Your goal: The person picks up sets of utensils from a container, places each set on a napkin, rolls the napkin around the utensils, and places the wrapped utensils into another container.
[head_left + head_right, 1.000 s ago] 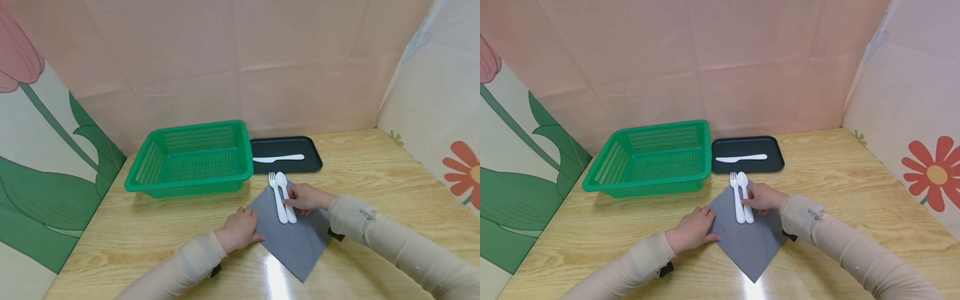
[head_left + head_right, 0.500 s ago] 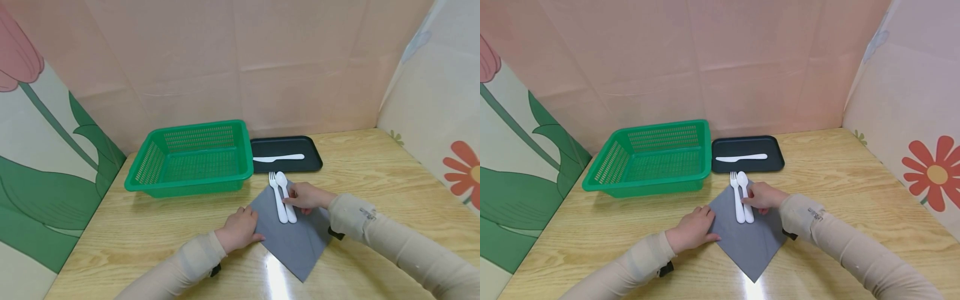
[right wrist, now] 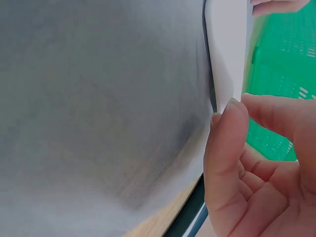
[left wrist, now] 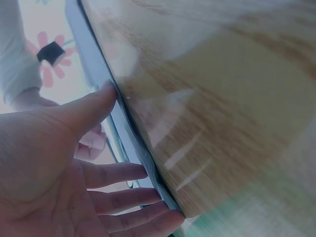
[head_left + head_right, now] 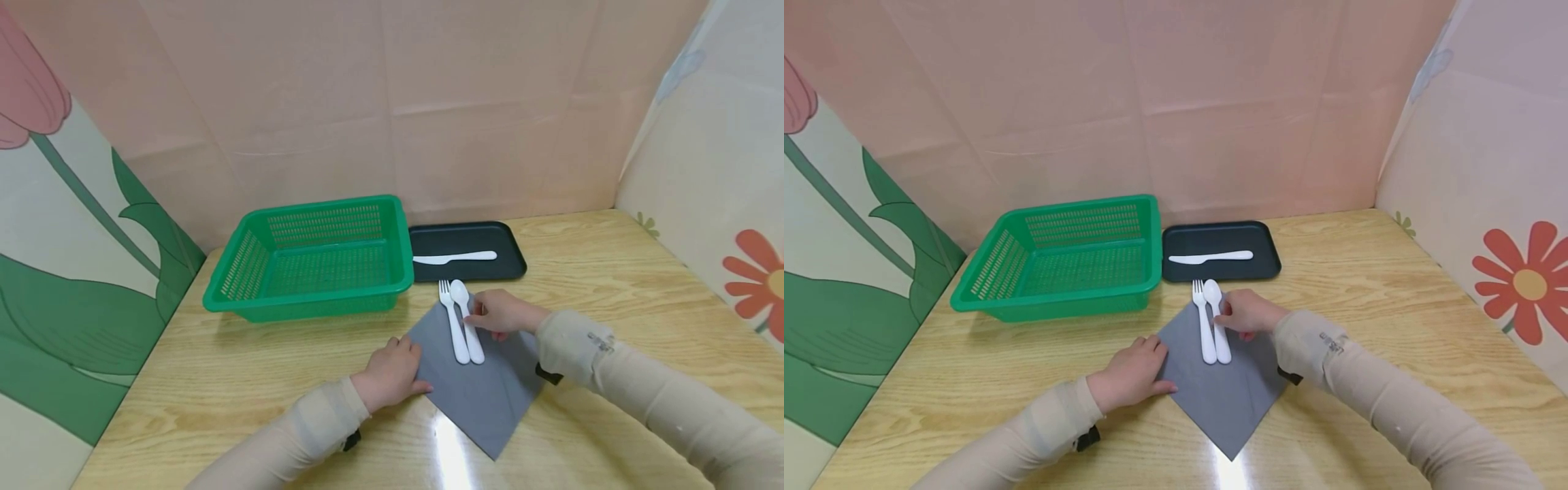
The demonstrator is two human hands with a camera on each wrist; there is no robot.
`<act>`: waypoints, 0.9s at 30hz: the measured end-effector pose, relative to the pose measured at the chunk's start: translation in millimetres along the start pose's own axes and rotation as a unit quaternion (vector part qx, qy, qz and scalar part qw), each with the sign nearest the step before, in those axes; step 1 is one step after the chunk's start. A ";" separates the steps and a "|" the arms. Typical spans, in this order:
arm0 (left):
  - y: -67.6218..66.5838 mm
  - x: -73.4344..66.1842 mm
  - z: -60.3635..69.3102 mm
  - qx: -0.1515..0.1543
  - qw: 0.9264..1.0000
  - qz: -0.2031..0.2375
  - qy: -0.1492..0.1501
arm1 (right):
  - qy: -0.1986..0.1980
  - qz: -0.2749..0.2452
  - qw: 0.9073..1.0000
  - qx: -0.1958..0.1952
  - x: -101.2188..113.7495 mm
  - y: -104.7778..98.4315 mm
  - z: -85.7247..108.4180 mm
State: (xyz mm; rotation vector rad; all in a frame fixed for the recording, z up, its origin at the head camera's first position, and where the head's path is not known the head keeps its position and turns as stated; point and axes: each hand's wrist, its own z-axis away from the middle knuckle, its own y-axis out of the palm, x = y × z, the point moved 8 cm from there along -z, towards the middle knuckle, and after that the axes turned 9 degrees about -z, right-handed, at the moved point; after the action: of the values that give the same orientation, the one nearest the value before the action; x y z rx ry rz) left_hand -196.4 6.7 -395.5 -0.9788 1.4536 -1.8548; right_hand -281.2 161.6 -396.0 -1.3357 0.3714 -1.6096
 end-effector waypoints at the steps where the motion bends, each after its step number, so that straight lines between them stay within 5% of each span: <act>1: -0.1 0.0 -0.1 -0.001 1.000 -0.001 0.000 | -0.001 0.002 1.000 -0.001 0.3 -1.1 0.0; 27: 0.7 -0.1 -0.4 -0.006 1.000 -0.001 0.002 | 0.000 0.022 0.999 -0.028 -8.0 -22.0 -11.1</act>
State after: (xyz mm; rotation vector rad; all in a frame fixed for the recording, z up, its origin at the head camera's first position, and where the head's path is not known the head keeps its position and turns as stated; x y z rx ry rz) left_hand -196.7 6.9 -396.2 -0.9830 1.4681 -1.8519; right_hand -302.1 175.0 -388.3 -1.3610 0.4457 -1.5734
